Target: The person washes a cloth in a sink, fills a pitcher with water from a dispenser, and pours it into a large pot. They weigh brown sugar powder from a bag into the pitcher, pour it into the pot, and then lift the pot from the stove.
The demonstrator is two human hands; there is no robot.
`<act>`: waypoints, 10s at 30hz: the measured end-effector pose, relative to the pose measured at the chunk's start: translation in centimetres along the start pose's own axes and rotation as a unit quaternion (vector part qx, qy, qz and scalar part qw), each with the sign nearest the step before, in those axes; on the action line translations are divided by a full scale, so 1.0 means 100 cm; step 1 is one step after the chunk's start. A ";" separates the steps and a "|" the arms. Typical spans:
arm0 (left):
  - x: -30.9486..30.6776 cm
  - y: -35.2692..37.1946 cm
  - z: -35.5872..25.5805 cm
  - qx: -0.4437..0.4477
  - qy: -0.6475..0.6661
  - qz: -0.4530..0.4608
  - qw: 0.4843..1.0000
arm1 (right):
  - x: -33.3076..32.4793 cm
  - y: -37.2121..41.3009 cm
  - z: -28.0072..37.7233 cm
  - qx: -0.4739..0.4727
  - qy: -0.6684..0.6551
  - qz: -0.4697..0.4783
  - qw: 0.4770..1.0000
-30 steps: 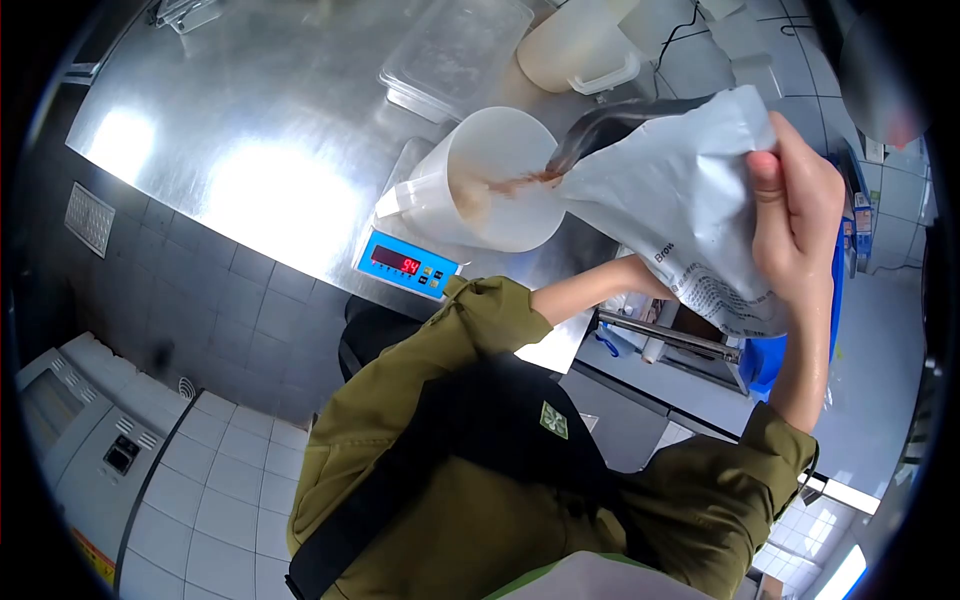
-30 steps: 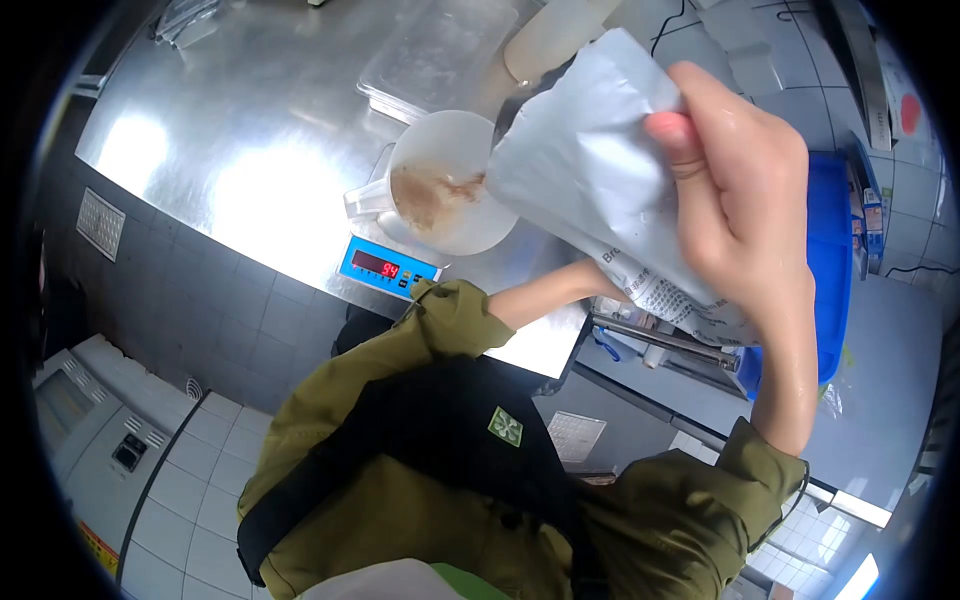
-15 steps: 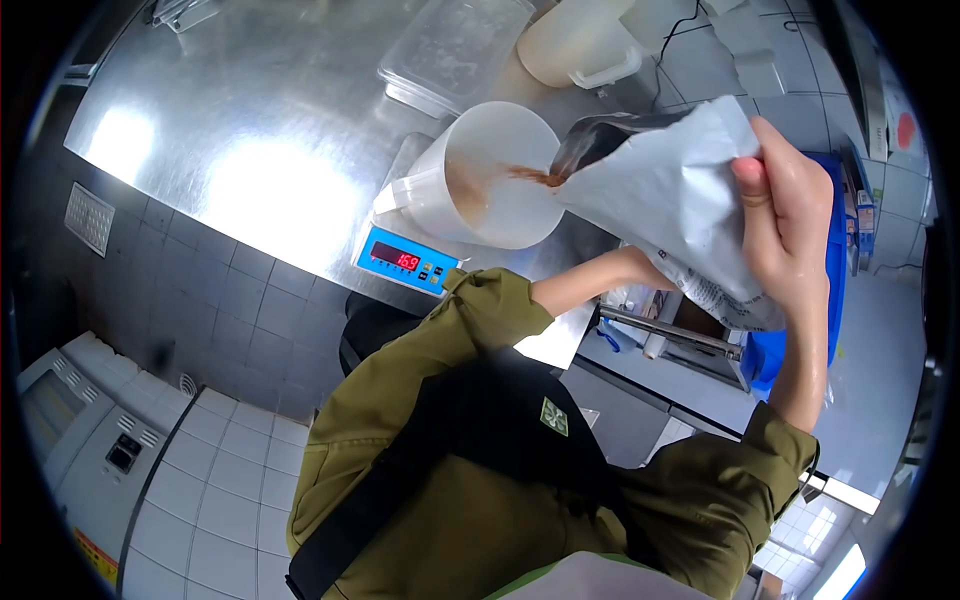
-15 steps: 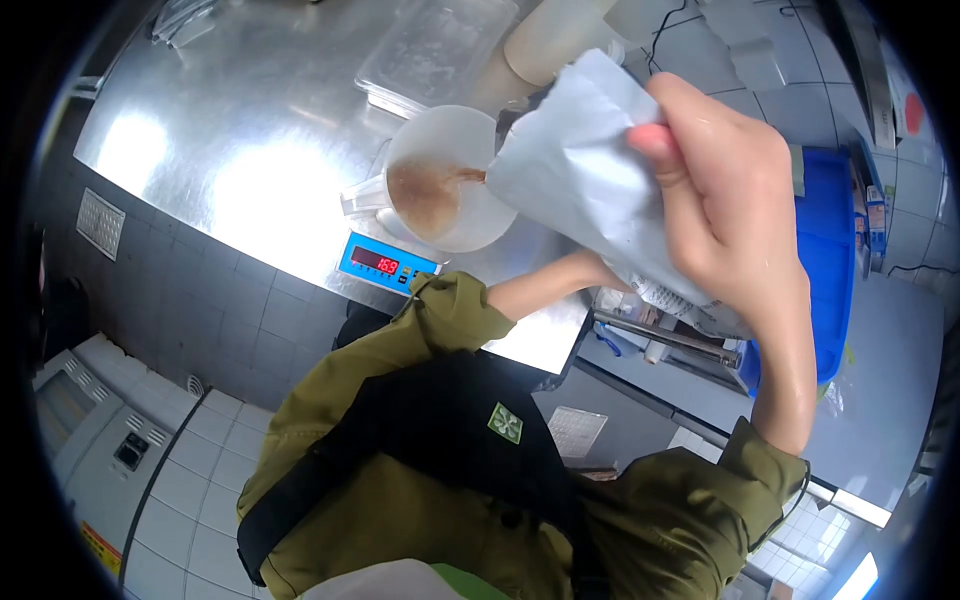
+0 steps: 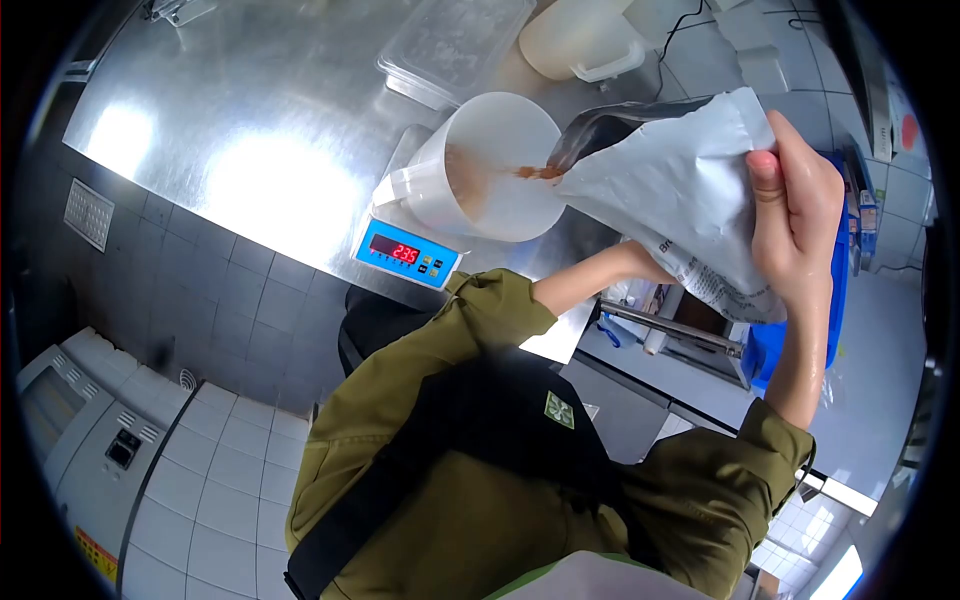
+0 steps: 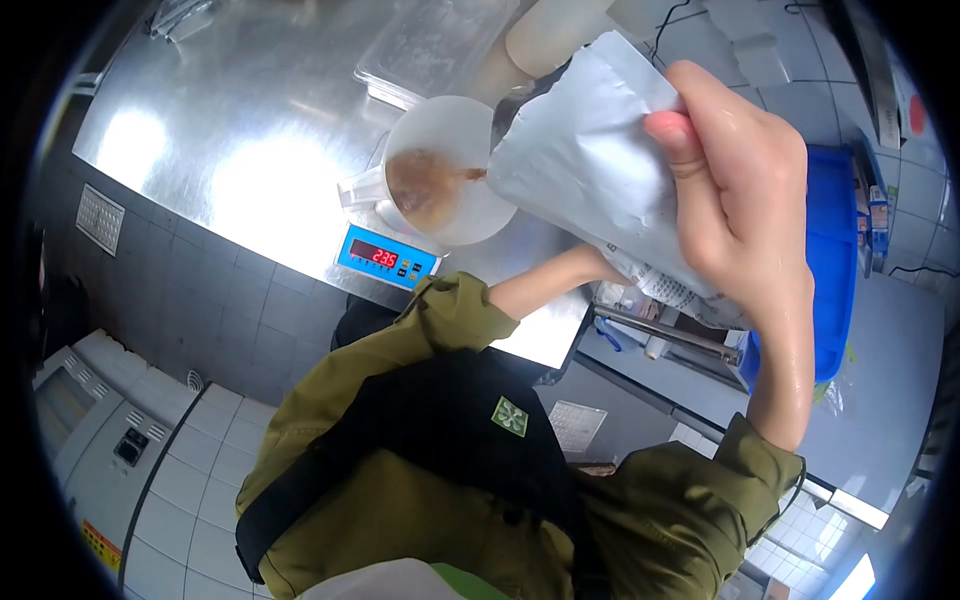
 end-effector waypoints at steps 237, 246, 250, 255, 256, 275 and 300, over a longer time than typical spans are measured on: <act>-0.042 0.095 0.047 -0.258 -0.104 0.024 0.960 | 0.086 0.217 -0.107 0.267 -0.198 -0.432 0.838; -0.038 0.147 0.081 -0.231 -0.309 0.158 0.909 | 0.216 0.347 -0.101 0.408 -0.307 -0.487 0.709; -0.041 0.173 0.096 -0.216 -0.355 0.143 0.898 | 0.248 0.372 -0.088 0.447 -0.338 -0.470 0.682; -0.047 0.192 0.103 -0.244 -0.385 0.145 0.878 | 0.249 0.370 -0.079 0.457 -0.370 -0.477 0.654; -0.051 0.191 0.093 -0.230 -0.392 0.173 0.874 | 0.252 0.372 -0.083 0.444 -0.371 -0.475 0.663; -0.031 0.094 0.025 -0.274 -0.104 -0.106 0.950 | 0.209 0.348 -0.088 0.290 -0.444 -0.454 0.716; -0.020 0.093 0.010 -0.275 -0.176 -0.115 0.938 | 0.208 0.348 -0.084 0.409 -0.467 -0.482 0.619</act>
Point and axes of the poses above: each hand's wrist, its own y-axis away from the middle knuckle, its own x-axis out of the palm, z = x × y, the point moved 3 cm from there along -y, towards the middle knuckle, and after that the axes turned 1 degree about -z, right-handed, at the moved point
